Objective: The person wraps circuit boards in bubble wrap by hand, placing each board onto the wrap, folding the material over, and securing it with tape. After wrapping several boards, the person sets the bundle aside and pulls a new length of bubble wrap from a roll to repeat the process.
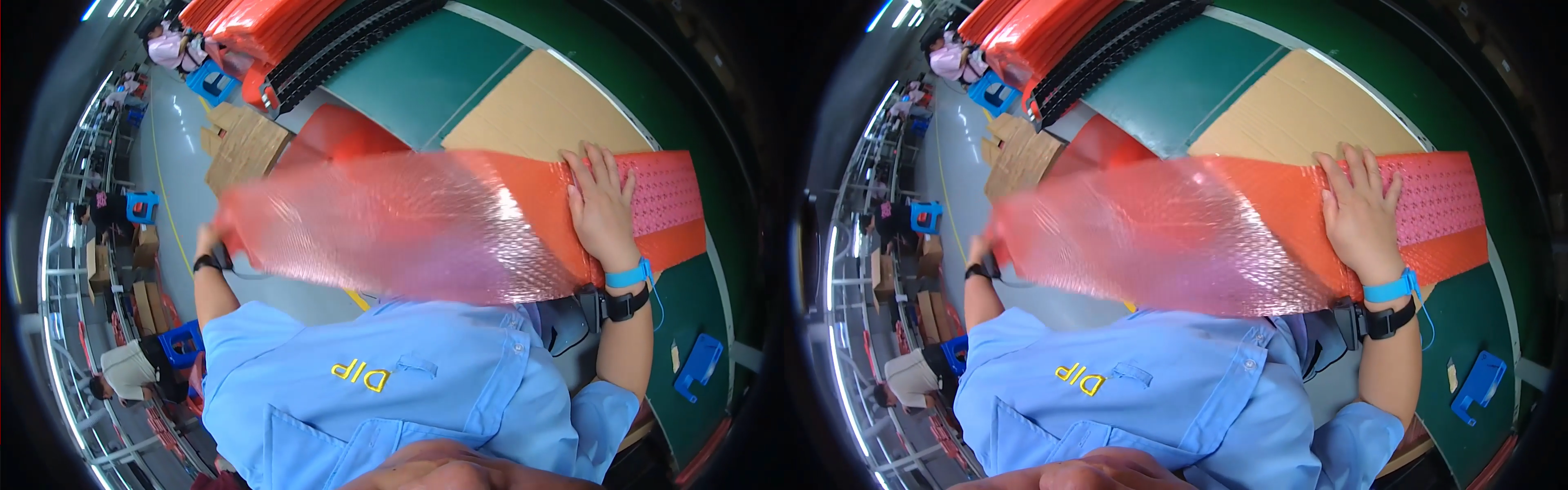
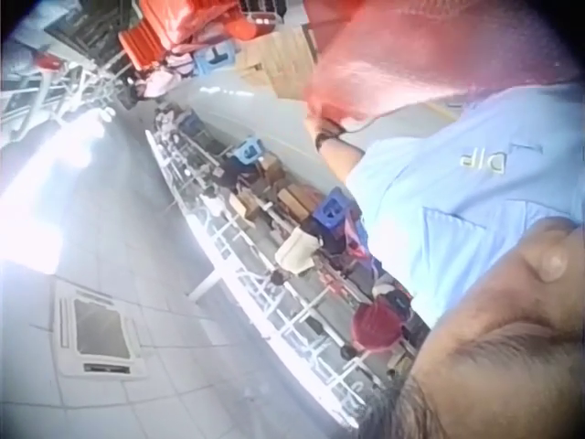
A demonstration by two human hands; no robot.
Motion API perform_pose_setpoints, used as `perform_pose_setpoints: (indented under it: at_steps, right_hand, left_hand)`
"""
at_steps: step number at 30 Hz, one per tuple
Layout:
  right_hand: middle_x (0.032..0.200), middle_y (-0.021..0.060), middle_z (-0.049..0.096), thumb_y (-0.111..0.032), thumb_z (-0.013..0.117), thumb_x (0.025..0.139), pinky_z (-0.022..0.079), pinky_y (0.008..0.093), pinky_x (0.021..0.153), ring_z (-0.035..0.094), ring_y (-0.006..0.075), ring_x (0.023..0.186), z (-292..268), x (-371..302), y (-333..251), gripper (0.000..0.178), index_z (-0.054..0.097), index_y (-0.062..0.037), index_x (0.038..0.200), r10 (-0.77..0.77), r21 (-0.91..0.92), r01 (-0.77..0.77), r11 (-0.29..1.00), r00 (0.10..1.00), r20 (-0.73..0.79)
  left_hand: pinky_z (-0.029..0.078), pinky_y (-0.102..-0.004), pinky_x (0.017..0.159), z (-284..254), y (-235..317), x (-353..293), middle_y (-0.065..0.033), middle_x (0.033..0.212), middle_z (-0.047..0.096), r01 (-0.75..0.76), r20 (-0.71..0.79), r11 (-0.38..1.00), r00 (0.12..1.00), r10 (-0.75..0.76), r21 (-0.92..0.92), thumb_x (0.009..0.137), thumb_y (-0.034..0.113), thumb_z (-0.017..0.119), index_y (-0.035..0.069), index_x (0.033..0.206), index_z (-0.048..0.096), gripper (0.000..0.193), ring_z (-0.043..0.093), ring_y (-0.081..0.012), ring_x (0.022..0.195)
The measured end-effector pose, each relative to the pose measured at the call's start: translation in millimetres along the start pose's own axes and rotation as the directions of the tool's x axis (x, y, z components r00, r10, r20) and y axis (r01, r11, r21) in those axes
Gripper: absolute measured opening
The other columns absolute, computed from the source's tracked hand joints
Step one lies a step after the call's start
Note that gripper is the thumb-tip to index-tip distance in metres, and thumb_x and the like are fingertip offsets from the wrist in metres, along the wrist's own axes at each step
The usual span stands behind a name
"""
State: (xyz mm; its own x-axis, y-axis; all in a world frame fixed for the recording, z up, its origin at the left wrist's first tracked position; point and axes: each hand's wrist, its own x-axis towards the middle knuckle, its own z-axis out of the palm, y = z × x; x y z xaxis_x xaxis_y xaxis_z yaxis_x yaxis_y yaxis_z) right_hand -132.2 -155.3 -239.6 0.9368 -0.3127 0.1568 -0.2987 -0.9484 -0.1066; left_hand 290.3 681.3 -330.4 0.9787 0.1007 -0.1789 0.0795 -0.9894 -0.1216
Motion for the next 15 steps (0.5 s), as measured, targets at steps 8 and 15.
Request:
perform_pose_setpoints:
  at_steps: [8,15]
  right_hand:
    - [0.151,0.0129,0.039,-0.019,0.053,0.095,0.019,0.0674,0.113,0.029,0.0336,0.145,6,-8,-3,0.047,0.049,-0.0187,0.141,0.05,-0.037,-0.05,0.998,0.999,-0.02]
    - [0.15,0.0173,0.04,-0.019,0.057,0.092,0.024,0.065,0.113,0.032,0.0351,0.144,8,-14,-8,0.048,0.051,-0.0146,0.139,0.092,0.016,-0.09,0.996,0.982,-0.167]
  left_hand:
    - [0.047,-0.0451,0.103,22,222,-32,-0.0222,0.131,0.062,-0.409,0.177,0.904,0.906,0.385,0.126,0.084,0.02,0.066,0.006,0.139,0.052,0.058,0.058,-0.0367,0.124]
    - [0.053,-0.0368,0.082,-124,575,-288,-0.012,0.103,0.07,-0.938,-0.598,-0.128,0.097,0.796,-0.323,0.083,0.012,0.074,0.007,0.103,0.071,0.021,0.067,-0.0274,0.096]
